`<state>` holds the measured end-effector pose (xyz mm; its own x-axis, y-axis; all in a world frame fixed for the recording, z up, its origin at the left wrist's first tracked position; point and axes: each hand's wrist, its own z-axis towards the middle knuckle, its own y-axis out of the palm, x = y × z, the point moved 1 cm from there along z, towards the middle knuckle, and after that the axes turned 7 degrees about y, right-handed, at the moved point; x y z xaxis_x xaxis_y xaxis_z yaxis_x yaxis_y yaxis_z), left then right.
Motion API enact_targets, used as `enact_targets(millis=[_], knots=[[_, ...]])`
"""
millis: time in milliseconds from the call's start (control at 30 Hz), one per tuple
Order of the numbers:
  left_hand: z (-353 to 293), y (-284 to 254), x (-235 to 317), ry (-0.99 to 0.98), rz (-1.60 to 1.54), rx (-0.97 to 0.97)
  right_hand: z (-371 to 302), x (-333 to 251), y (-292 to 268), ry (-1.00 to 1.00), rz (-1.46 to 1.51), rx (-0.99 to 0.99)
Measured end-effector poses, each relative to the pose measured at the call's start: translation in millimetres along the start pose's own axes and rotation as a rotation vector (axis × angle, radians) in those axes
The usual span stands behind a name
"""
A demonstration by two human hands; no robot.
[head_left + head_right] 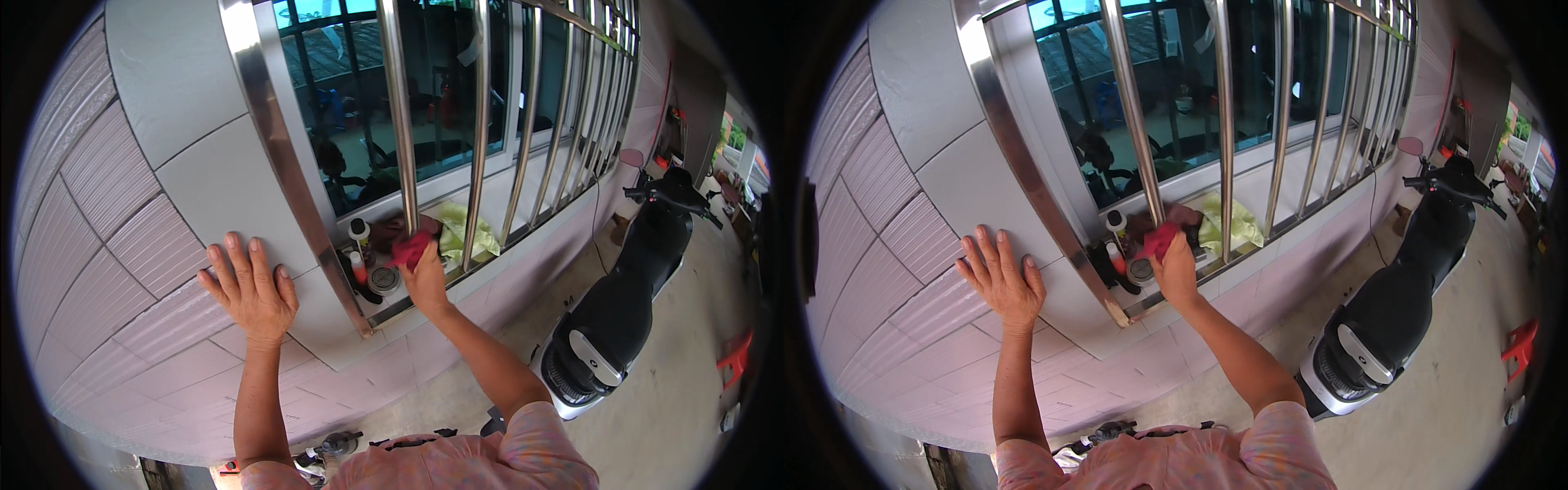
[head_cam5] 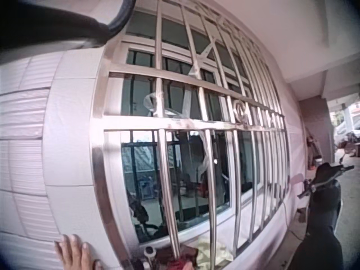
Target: The person wipes a window sill and frame with a cloth, then uses the same cloth to wipe the seat, handlebars, console, and side panel of a scooter.
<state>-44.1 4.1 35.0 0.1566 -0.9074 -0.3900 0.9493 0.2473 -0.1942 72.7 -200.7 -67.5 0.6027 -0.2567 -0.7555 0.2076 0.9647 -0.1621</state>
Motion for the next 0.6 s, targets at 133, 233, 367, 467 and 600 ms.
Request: enact_targets(millis=[133, 233, 367, 467, 600], knots=[[2, -1, -1, 0.018, 0.002, 0.023, -52, 57, -21, 0.338, 0.084, -0.196], [2, -1, 0, 0.007, 0.006, 0.011, -52, 51, -58, 0.498, 0.615, 0.116], [4, -1, 3, 0.011, 0.004, 0.007, 29, 1, -118, 0.359, 0.685, 0.29], [2, -4, -3, 0.016, 0.032, -0.015, 106, -45, -130, 0.116, 0.765, 0.288], [4, -7, -3, 0.014, 0.031, -0.019, 210, -111, -131, -0.092, 0.535, 0.261]])
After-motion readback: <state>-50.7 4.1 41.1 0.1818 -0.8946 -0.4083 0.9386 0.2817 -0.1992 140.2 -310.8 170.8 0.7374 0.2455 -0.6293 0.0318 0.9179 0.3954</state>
